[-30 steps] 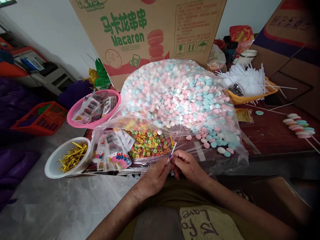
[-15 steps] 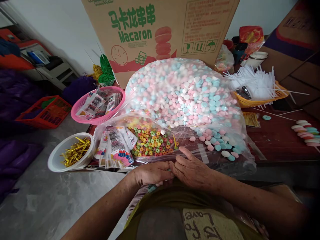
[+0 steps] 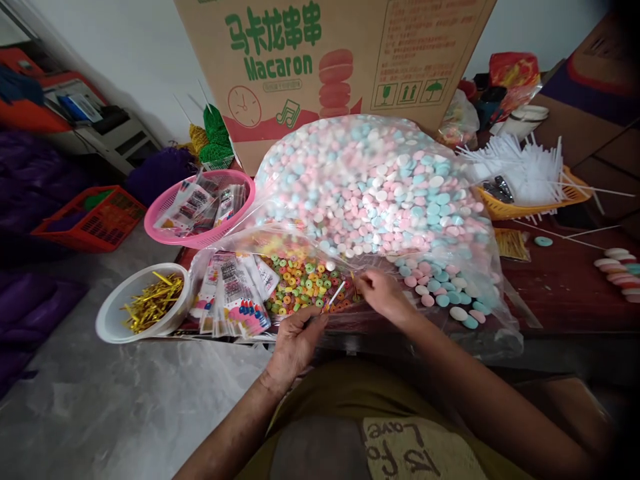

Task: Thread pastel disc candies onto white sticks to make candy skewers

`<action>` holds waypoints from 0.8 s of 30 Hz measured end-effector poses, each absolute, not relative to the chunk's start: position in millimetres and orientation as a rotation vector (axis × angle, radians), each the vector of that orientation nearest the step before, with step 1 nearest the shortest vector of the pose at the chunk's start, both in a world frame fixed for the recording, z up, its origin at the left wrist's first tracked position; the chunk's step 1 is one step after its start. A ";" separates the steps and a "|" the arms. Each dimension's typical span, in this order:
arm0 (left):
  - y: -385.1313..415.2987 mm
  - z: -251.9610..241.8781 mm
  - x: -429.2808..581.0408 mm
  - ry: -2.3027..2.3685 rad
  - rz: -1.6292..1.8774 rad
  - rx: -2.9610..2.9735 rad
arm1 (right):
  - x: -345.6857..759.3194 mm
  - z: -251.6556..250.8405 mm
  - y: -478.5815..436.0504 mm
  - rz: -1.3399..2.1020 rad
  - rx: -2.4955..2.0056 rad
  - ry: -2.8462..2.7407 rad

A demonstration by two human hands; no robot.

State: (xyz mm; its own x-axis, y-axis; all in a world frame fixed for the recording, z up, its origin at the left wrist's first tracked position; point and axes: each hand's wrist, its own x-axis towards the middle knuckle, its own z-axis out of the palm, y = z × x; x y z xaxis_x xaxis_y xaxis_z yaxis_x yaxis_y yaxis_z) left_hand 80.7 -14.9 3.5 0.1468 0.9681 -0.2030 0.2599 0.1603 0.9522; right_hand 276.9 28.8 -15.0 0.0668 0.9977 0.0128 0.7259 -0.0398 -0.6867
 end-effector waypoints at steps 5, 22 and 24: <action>-11.1 2.9 86.1 1.354 0.843 0.732 | 272.4 -29.5 30.5 0.550 -1.737 -1.720; -21.4 8.5 97.2 1.044 0.801 0.972 | 243.8 19.3 -23.8 1.198 -1.245 -1.729; -22.3 6.2 98.4 1.060 0.882 0.935 | 239.7 15.2 -26.7 1.017 -1.280 -1.764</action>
State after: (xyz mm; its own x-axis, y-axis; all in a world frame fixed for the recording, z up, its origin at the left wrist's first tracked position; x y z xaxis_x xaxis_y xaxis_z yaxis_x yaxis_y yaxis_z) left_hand 98.4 -22.3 6.2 0.2495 0.9180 -0.3083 -0.1358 0.3484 0.9275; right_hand 239.7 -26.7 15.2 -0.2475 0.9636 0.1007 0.3957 0.1954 -0.8974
